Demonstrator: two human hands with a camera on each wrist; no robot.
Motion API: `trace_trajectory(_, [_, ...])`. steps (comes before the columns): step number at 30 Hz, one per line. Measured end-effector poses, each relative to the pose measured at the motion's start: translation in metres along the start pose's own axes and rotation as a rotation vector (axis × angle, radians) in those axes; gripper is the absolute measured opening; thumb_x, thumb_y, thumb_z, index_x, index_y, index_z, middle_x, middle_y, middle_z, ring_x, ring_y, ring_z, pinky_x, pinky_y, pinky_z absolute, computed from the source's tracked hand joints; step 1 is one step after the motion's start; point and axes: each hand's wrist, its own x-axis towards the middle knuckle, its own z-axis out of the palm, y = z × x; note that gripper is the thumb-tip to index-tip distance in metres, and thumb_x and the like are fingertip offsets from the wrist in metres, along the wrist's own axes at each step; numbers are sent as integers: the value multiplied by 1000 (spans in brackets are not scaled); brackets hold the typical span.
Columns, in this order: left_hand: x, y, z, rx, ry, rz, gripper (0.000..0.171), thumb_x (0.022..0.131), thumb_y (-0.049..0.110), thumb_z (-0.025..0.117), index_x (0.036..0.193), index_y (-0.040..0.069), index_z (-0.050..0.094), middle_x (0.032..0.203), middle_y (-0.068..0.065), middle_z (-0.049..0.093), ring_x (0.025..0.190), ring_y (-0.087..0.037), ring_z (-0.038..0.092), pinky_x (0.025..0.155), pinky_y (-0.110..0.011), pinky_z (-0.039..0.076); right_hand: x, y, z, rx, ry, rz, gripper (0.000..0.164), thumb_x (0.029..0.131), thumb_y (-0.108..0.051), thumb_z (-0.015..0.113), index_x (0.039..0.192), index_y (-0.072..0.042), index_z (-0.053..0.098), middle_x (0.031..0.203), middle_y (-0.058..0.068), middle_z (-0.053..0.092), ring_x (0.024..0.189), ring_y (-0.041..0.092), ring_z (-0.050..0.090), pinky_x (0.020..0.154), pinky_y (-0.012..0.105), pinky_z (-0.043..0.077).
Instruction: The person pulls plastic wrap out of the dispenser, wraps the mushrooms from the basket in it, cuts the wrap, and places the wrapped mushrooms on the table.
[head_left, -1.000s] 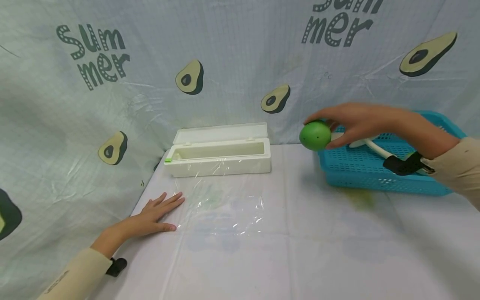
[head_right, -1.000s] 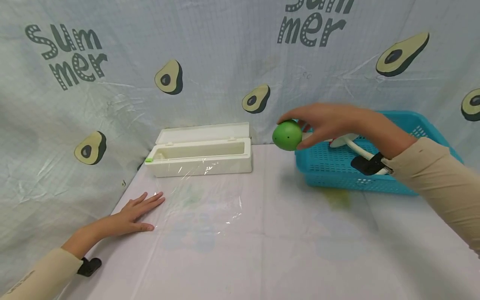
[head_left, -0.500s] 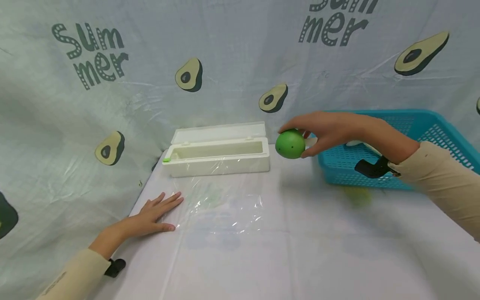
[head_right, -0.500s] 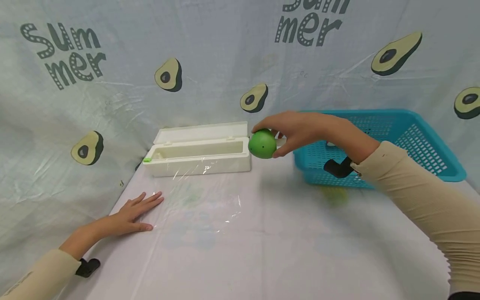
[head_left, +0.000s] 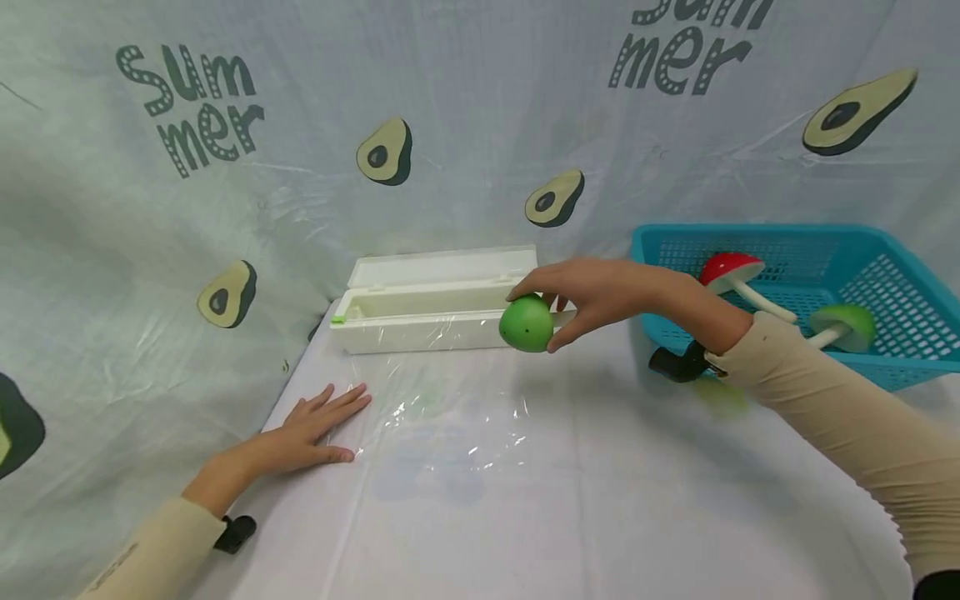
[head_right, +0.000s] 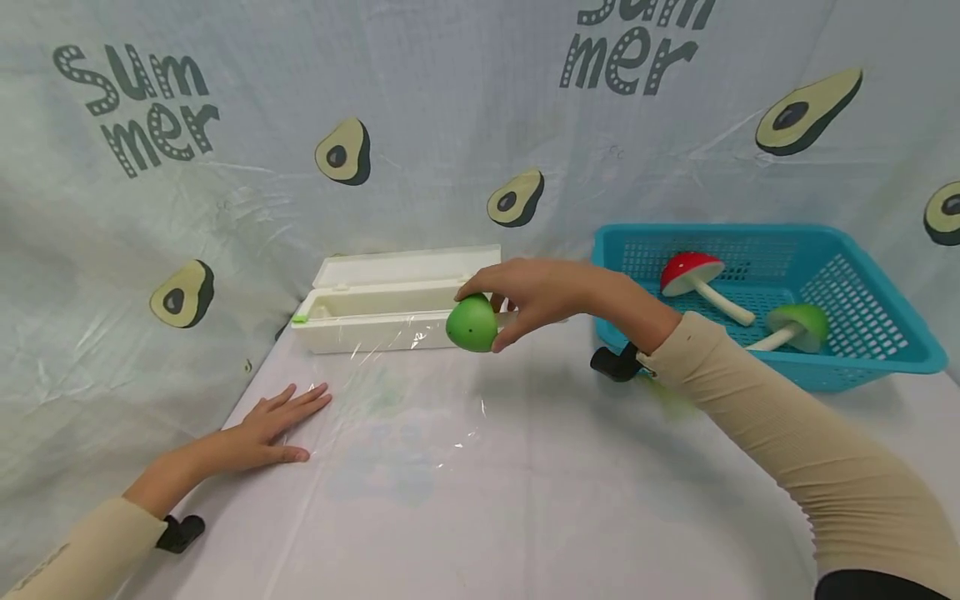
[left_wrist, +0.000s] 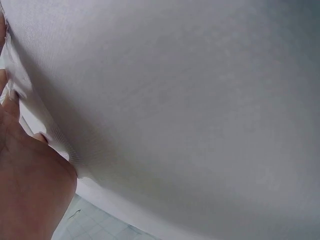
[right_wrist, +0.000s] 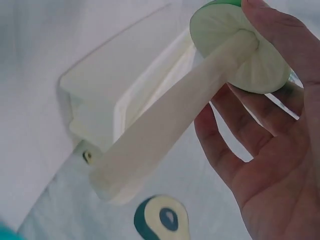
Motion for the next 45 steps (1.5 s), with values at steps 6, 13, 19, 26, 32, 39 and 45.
trace_trajectory(6, [4,1,-2,6,1,-3,84,92,50,70,161,21,32,169,-8,19,149,-57,3,107,-81,-3,21,-3,19,38,-1,-33,71,86,-36,83,145,-12,51,132,-2,58,112,15,60,89,34,56])
trace_trajectory(13, [6,-1,0,23,4,-7,85,91,50,71,160,18,33,169,-11,20,149,-58,4,106,-82,-2,55,-11,43,77,-10,-53,72,85,-34,85,144,-10,52,131,0,58,104,13,64,86,29,57])
trace_trajectory(19, [7,-3,1,11,8,-5,85,91,48,72,159,17,34,168,-13,20,147,-60,5,105,-83,-2,84,-18,53,78,-28,-54,71,85,-35,85,143,-11,53,131,1,59,102,11,68,88,28,54])
trace_trajectory(26, [8,-3,1,23,6,-8,84,91,48,72,159,17,34,168,-13,21,147,-60,6,105,-84,-1,117,-25,69,88,-56,-17,74,87,-35,82,148,-9,49,132,1,62,98,11,70,92,27,53])
trace_trajectory(32, [9,-2,2,30,-3,-11,84,92,49,71,160,18,33,168,-12,21,147,-60,6,104,-84,0,140,-26,95,78,-63,6,74,90,-39,79,152,-17,46,132,1,63,92,10,69,88,23,51])
trace_trajectory(39, [10,-1,1,43,-9,-14,85,92,51,70,160,18,32,169,-10,20,148,-58,5,105,-83,0,148,-20,122,17,-109,59,62,90,-36,80,146,-24,57,133,-2,65,110,16,61,95,27,48])
trace_trajectory(45, [7,10,-17,14,-58,-5,84,94,49,69,160,15,32,169,-11,19,149,-55,10,110,-79,10,149,-19,125,58,-85,82,66,86,-35,83,146,-24,57,137,-1,65,116,15,60,98,28,47])
